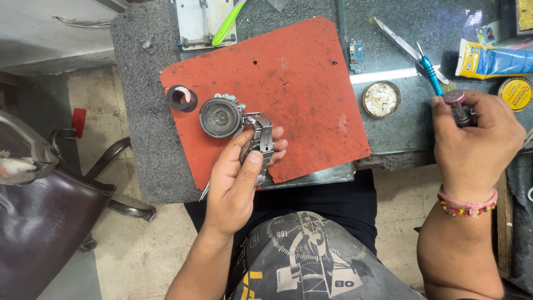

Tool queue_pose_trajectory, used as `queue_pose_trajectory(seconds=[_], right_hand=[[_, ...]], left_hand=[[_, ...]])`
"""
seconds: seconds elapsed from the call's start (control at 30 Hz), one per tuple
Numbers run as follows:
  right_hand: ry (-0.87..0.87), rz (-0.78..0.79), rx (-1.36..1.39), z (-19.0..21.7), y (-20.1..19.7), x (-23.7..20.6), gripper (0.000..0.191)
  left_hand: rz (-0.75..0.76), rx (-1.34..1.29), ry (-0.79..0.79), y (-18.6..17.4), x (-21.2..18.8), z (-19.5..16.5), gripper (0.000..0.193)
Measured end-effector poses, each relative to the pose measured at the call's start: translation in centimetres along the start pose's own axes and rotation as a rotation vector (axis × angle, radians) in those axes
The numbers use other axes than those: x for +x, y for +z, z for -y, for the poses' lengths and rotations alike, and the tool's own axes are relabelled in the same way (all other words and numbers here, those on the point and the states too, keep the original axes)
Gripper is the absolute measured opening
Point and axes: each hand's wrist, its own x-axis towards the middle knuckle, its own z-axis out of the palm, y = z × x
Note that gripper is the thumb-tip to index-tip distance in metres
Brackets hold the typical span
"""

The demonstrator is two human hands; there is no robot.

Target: The person works on a metal wristwatch at a repair bench, using a small screwdriver to pry and unscrew the watch case back, then manipulates the opened case and bracelet by hand, turning the watch over and repositioning it while continuing to work on the case with the screwdriver.

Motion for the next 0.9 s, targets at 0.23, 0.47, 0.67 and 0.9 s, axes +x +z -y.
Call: queue_pose_trajectory(seconds=[0.23, 0.47, 0.67, 0.9], right_hand=[[-0.051, -0.024, 0.0, 1.9, -0.1, 0.5, 0.013], [0.004, 0.091, 0.22, 9.0, -0.7, -0.3, 0.014], [-0.053, 0.12, 0.368, 11.7, -1.0, 0.0, 0.01], [-0.019, 0.146, 0.36, 11.5, -0.5, -0.5, 0.009]], left_hand=[[-0.003, -0.082, -0.006, 0.0, 0.1, 0.1, 0.047], [-0.006, -0.293, -0.096, -0.4, 0.3, -0.2, 0.048], [-0.036, -0.478, -0.178, -0.6, 0.4, -0.2, 0.045], [0.01, -0.365, -0.156, -0.3, 0.2, 0.0, 0.05]])
